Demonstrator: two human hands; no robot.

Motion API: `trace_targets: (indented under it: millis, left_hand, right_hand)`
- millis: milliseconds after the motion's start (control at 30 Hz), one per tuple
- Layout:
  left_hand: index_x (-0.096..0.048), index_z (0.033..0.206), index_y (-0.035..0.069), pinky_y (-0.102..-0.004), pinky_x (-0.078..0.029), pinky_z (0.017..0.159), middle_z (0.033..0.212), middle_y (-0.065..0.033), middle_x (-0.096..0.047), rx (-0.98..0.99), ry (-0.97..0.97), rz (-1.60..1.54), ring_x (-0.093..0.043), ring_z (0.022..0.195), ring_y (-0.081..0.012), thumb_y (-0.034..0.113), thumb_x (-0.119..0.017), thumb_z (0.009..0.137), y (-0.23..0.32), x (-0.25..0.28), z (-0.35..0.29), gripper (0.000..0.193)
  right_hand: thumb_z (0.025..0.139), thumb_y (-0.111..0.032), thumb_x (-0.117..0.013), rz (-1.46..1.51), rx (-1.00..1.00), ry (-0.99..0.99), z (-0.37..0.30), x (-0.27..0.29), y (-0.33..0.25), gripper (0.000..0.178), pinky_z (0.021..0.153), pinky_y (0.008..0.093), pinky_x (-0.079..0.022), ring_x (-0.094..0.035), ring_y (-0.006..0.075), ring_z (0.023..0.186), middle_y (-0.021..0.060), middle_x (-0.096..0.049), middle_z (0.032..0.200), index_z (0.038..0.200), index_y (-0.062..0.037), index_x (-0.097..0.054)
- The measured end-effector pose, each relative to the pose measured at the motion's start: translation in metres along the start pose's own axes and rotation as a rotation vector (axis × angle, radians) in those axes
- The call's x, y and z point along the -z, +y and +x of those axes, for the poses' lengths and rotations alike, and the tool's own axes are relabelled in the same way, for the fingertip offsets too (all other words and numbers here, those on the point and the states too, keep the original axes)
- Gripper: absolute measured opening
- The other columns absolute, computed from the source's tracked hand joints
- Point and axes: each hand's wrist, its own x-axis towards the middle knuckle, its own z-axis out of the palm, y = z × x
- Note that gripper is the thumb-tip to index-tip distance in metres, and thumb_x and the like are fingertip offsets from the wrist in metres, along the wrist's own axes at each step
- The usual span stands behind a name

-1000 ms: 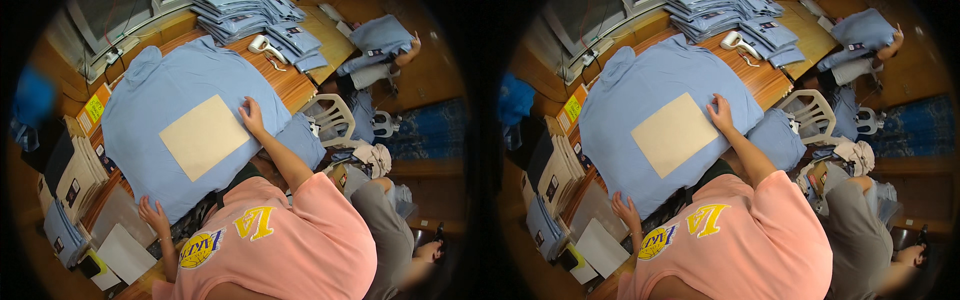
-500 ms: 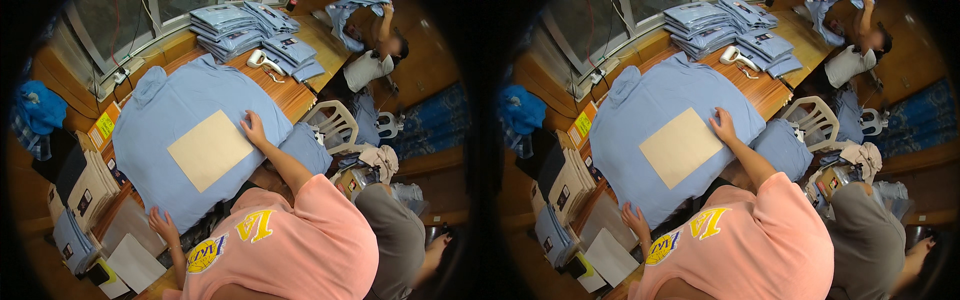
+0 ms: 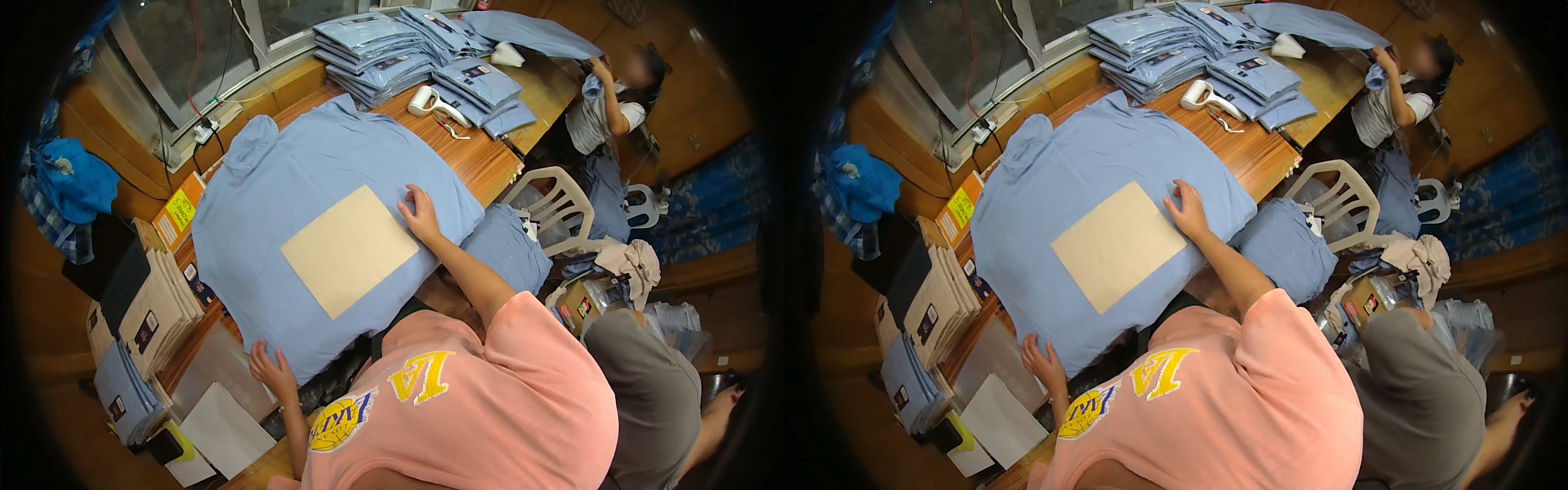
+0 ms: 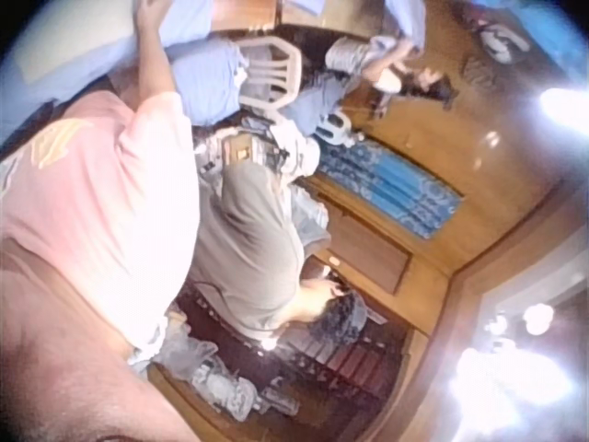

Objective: The person picks up a light-blue garment from a chair, lays it flat on a table, and folds it using a cardboard guide. They then place the folded garment into a clear plastic bag and seal it with a strip of tape.

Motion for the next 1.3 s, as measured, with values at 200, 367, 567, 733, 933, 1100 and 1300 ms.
trace_targets:
  millis: [200,367,567,733,933,1100,1300]
  left_hand:
    - [-0.048,0.113,0.005,-0.0444,-0.026,0.096,0.119,-0.0133,-0.047,-0.008,-0.002,-0.01,-0.04,0.112,-0.0304,0.018,-0.054,0.083,-0.001,0.0,0.0,0.033]
    - [-0.05,0.109,0.004,-0.0447,-0.027,0.094,0.114,-0.0131,-0.048,0.032,0.09,-0.237,-0.04,0.108,-0.032,0.021,-0.057,0.081,-0.009,0.009,-0.01,0.034]
    - [-0.051,0.111,0.008,-0.0467,-0.026,0.095,0.118,-0.0127,-0.046,0.062,-0.123,0.189,-0.037,0.112,-0.0311,0.024,-0.057,0.08,0.014,0.028,-0.041,0.035]
    - [-0.048,0.116,0.007,-0.0503,-0.022,0.097,0.128,-0.0144,-0.039,0.068,-0.131,0.179,-0.032,0.119,-0.0325,0.013,-0.053,0.08,0.012,0.029,-0.052,0.037]
    - [-0.048,0.115,0.003,-0.0487,-0.025,0.097,0.125,-0.0169,-0.039,0.115,0.023,-0.161,-0.034,0.116,-0.0345,0.002,-0.054,0.074,0.068,0.015,0.002,0.042]
    - [-0.044,0.122,0.008,-0.0514,-0.022,0.1,0.132,-0.0165,-0.034,-0.051,-0.158,-0.116,-0.029,0.124,-0.0338,0.021,-0.055,0.08,0.137,-0.044,0.046,0.046]
    - [-0.041,0.125,0.008,-0.052,-0.019,0.102,0.134,-0.0164,-0.031,-0.05,-0.185,-0.088,-0.027,0.126,-0.0332,0.028,-0.052,0.084,0.132,-0.058,0.04,0.047]
  right_hand:
    - [0.075,-0.022,-0.063,0.11,-0.095,-0.033,0.01,0.005,-0.001,0.048,0.083,0.037,-0.039,-0.05,0.0268,0.09,0.0128,-0.054,0.09,0.116,-0.003,-0.046]
    - [0.075,-0.02,-0.063,-0.053,-0.216,-0.313,0.0,0.02,-0.035,0.037,0.084,0.0367,-0.041,-0.048,0.0291,0.098,0.0148,-0.053,0.1,0.107,-0.0052,-0.053]
    - [0.08,-0.02,-0.056,-0.374,0.112,-0.148,0.004,0.03,-0.016,0.033,0.091,0.0476,-0.033,-0.044,0.0296,0.11,0.0152,-0.048,0.116,0.111,-0.0099,-0.054]
    - [0.082,-0.022,-0.055,-0.671,0.202,-0.213,0.008,0.068,0.044,0.04,0.095,0.0464,-0.03,-0.04,0.029,0.115,0.0171,-0.042,0.125,0.119,-0.0088,-0.049]
    - [0.082,-0.014,-0.054,-0.02,-0.258,-0.498,0.018,0.047,-0.005,0.034,0.083,0.0398,-0.038,-0.052,0.0211,0.096,0.0106,-0.055,0.104,0.115,-0.0056,-0.05]
    - [0.083,-0.017,-0.054,0.442,-0.778,-0.692,0.019,0.024,-0.026,0.032,0.067,0.0297,-0.042,-0.054,0.0101,0.08,0.0012,-0.058,0.09,0.114,-0.0078,-0.05]
    - [0.085,-0.02,-0.055,0.486,-0.729,-1.083,0.039,0.017,-0.053,0.034,0.059,0.0252,-0.042,-0.053,0.0087,0.072,0.0,-0.058,0.086,0.116,-0.0084,-0.047]
